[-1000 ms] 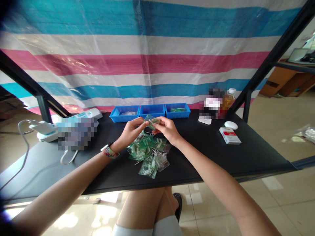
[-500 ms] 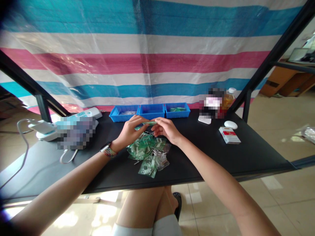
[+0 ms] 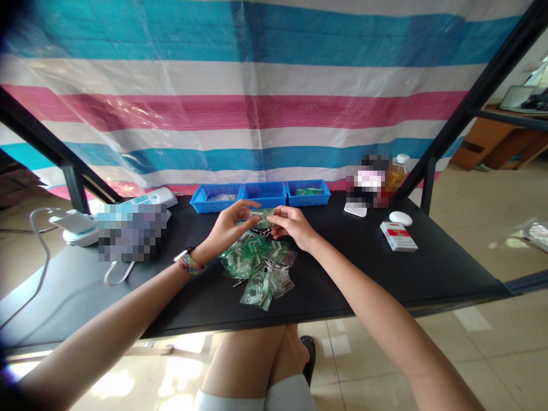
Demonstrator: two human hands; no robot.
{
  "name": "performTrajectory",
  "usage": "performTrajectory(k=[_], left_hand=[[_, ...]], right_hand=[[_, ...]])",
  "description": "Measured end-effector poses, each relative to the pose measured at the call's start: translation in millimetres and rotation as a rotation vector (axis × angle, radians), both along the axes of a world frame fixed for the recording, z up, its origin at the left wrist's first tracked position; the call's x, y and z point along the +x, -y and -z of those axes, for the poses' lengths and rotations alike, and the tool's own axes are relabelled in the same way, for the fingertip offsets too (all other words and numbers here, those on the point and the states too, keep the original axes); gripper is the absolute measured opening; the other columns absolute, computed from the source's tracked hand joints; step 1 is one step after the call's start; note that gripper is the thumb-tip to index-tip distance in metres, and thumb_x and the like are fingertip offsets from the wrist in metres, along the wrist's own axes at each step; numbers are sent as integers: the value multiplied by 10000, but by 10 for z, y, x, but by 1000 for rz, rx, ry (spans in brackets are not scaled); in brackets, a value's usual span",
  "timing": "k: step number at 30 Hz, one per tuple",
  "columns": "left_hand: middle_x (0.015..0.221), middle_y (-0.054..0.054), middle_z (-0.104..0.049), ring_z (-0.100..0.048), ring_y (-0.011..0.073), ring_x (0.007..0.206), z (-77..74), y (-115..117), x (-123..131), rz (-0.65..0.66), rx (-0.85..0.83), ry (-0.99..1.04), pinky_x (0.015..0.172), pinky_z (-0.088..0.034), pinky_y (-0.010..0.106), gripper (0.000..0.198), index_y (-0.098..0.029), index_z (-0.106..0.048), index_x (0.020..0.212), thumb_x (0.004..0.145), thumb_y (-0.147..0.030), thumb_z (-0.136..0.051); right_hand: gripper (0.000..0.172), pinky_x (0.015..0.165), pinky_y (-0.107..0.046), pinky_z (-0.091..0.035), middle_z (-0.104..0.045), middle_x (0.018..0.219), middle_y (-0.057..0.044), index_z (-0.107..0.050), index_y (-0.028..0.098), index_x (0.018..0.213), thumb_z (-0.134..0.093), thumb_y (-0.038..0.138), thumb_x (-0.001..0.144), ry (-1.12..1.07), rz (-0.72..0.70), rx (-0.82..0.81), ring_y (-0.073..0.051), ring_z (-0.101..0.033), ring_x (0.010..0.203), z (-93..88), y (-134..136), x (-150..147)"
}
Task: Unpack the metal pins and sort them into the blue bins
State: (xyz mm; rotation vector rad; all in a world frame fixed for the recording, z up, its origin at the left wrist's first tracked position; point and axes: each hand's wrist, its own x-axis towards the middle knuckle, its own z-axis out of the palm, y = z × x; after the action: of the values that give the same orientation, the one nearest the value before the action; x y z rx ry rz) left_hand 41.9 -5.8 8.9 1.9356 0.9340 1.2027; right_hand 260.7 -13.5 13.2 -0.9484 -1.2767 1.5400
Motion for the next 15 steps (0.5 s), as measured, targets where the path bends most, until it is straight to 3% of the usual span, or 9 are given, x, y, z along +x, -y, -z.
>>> performTrajectory(k=[8,12,15], left_hand=[[702,-51,-524,-522,114,637,-37,2,23,47,-74,112,630,-428,245,375,-170,-680,1176,944,-445,-786],[751,-13,-643,-630,147,707,-31,-10,12,63,-111,150,683,-488,266,397,-172,-656,1209,978,-488,-721],[824,24,-734,-712,184,797,-18,-36,-4,53,-127,209,782,-550,310,422,-175,-613,1254,986,-492,-687]], right_hand=[[381,473,-199,-528,-708,749,-3,-700,170,815,-972,354,622,44,-36,-75,-99,-614,572,-43,-47,112],[371,492,-204,-551,-711,723,5,-707,168,808,-981,324,613,-8,-14,-74,-92,-613,548,-50,-101,154],[318,541,-187,-577,-721,722,16,-721,178,824,-960,302,655,-141,133,-28,-85,-637,576,-101,-180,244]])
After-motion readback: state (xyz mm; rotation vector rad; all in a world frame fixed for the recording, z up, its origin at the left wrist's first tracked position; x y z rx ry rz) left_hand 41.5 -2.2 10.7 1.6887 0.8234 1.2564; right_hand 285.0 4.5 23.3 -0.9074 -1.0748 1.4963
